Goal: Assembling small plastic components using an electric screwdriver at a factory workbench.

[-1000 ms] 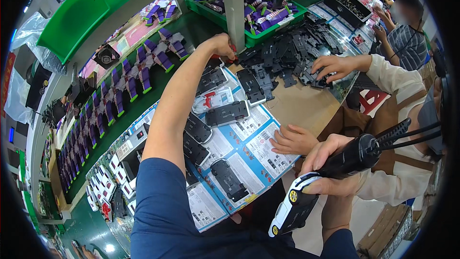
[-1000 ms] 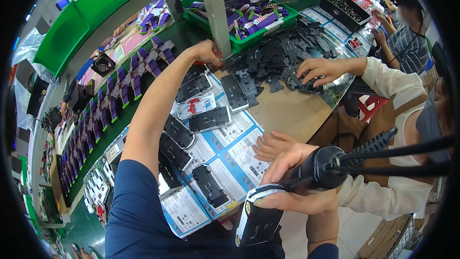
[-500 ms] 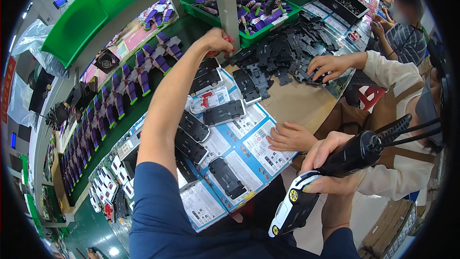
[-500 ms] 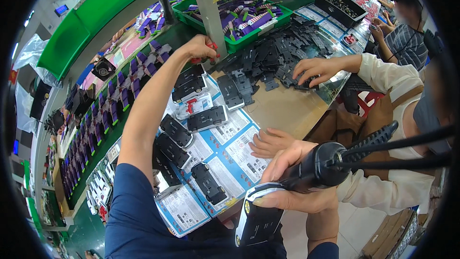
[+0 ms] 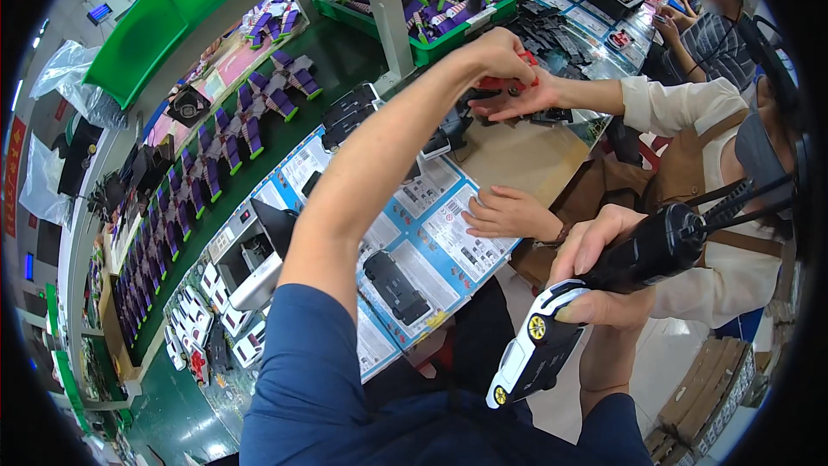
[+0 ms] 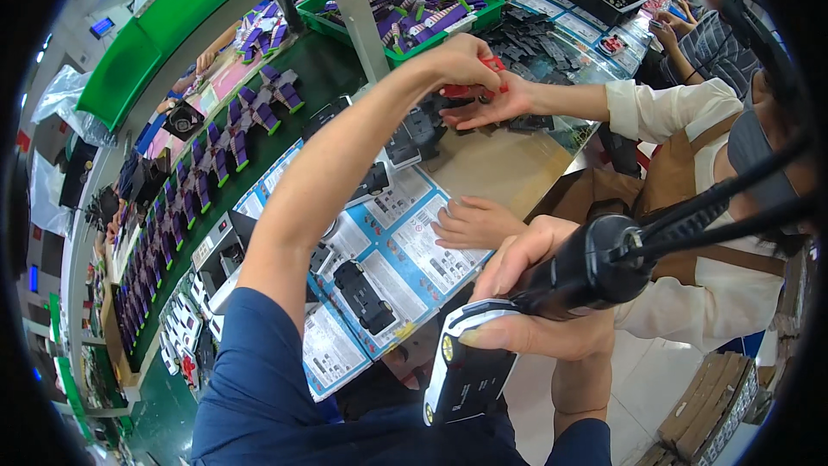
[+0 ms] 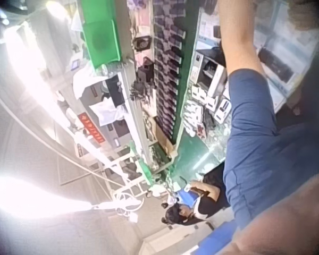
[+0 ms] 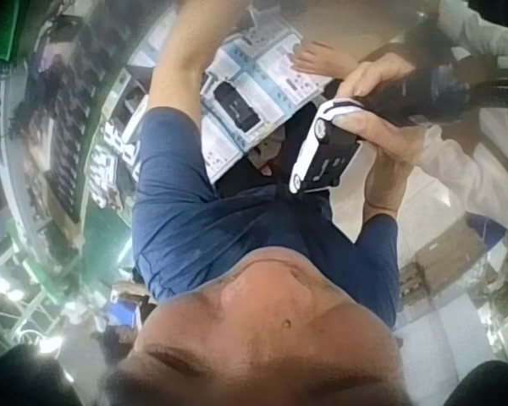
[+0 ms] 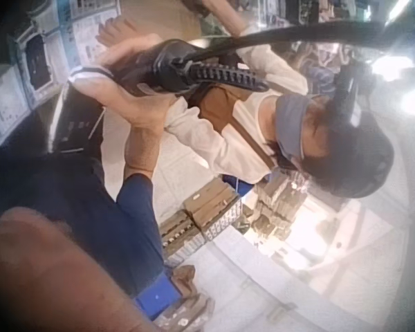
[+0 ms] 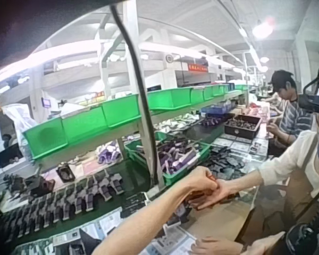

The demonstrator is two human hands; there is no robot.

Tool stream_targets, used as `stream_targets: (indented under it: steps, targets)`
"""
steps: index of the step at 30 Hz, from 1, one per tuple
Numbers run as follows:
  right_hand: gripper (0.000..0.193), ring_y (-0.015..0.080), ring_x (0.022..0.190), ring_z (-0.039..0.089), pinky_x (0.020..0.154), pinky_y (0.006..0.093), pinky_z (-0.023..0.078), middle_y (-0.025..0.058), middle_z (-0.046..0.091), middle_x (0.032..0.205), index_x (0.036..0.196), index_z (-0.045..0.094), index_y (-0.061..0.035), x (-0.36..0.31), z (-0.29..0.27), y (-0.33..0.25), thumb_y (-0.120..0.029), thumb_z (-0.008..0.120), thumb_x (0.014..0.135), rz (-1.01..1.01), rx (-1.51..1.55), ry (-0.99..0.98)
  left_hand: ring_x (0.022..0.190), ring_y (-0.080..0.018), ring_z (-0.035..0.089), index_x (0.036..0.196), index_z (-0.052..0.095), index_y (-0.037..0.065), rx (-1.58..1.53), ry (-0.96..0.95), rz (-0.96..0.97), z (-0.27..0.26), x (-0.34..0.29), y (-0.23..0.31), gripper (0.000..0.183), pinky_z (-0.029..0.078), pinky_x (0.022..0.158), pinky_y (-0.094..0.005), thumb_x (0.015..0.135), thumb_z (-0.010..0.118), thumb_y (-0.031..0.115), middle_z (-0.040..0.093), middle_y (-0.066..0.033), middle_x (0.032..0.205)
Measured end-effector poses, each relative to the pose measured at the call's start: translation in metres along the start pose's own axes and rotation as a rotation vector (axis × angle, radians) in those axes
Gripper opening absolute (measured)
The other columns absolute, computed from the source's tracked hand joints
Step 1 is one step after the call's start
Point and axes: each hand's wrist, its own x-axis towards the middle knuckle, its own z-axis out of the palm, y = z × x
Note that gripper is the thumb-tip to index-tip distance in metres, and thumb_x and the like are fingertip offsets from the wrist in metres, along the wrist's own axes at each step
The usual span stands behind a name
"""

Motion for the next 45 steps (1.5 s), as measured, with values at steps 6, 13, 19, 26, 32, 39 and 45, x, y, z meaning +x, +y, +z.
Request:
stream_targets:
  steps: [6,13,19,26,32,39,45]
  targets:
    - [0.039,0.0179,0.068,0.067,0.066,0.0268,0.054,0.0166,0.067,0.076,0.085,0.055,-0.0015,-0.01,-0.005,-0.005,0.003,0.085,0.06,0.01,0.004,0.031,0.089,-0.0332,0.07,0.09,0.071,0.005,0.459,0.24,0.085,0.047,0.003,0.008,0.042,0.056,0.08,-0.0407,0.054,0.079,0.024,0.071,-0.0188,0.095]
    - [0.039,0.0173,0.069,0.067,0.067,0.0272,0.055,0.0159,0.067,0.077,0.086,0.055,-0.0024,-0.012,0.0,-0.005,0.003,0.085,0.061,0.024,0.006,0.008,0.104,-0.035,0.058,0.101,0.068,0.008,0.574,0.396,0.222,0.07,0.007,-0.01,0.045,0.05,0.088,-0.043,0.066,0.077,0.035,0.062,-0.0171,0.109]
    - [0.039,0.0175,0.062,0.062,0.062,0.0259,0.054,0.0168,0.064,0.077,0.09,0.05,-0.0033,-0.017,-0.004,-0.001,-0.004,0.08,0.066,-0.024,-0.065,0.024,0.112,-0.0334,0.052,0.112,0.067,0.012,0.701,0.404,0.441,0.09,0.015,0.0,0.057,0.044,0.091,-0.0486,0.076,0.07,0.055,0.059,-0.0143,0.114]
    - [0.034,0.0194,0.072,0.066,0.068,0.0291,0.053,0.0159,0.067,0.08,0.086,0.056,-0.0017,-0.016,-0.003,-0.009,0.004,0.081,0.063,0.034,-0.176,-0.006,0.109,-0.0293,0.056,0.117,0.065,0.013,0.488,0.506,0.493,0.07,0.003,0.032,0.049,0.044,0.091,-0.0472,0.08,0.071,0.044,0.063,-0.0112,0.11]
    - [0.036,0.0184,0.075,0.067,0.068,0.0282,0.053,0.0148,0.068,0.08,0.088,0.058,-0.001,-0.019,0.002,-0.015,0.005,0.083,0.063,0.047,-0.223,-0.086,0.086,-0.0304,0.07,0.091,0.077,0.007,0.492,-0.005,0.252,0.035,0.028,0.055,0.025,0.055,0.082,-0.0372,0.072,0.062,0.011,0.073,-0.0175,0.092]
    - [0.036,0.0179,0.076,0.068,0.068,0.0281,0.052,0.0132,0.067,0.08,0.088,0.058,-0.0009,-0.025,0.001,-0.016,0.003,0.086,0.065,0.03,-0.23,-0.155,0.092,-0.0264,0.07,0.1,0.075,0.006,0.476,-0.024,0.103,0.014,0.01,0.04,0.037,0.054,0.083,-0.0364,0.07,0.077,0.028,0.073,-0.014,0.099]
    - [0.035,0.0181,0.077,0.068,0.069,0.0279,0.053,0.0133,0.067,0.081,0.087,0.058,-0.0008,-0.027,0.0,-0.012,0.002,0.086,0.067,0.041,-0.226,-0.186,0.093,-0.0307,0.069,0.097,0.074,0.01,0.684,0.162,0.137,0.042,-0.008,0.023,0.048,0.054,0.081,-0.0399,0.063,0.082,0.043,0.072,-0.0139,0.097]
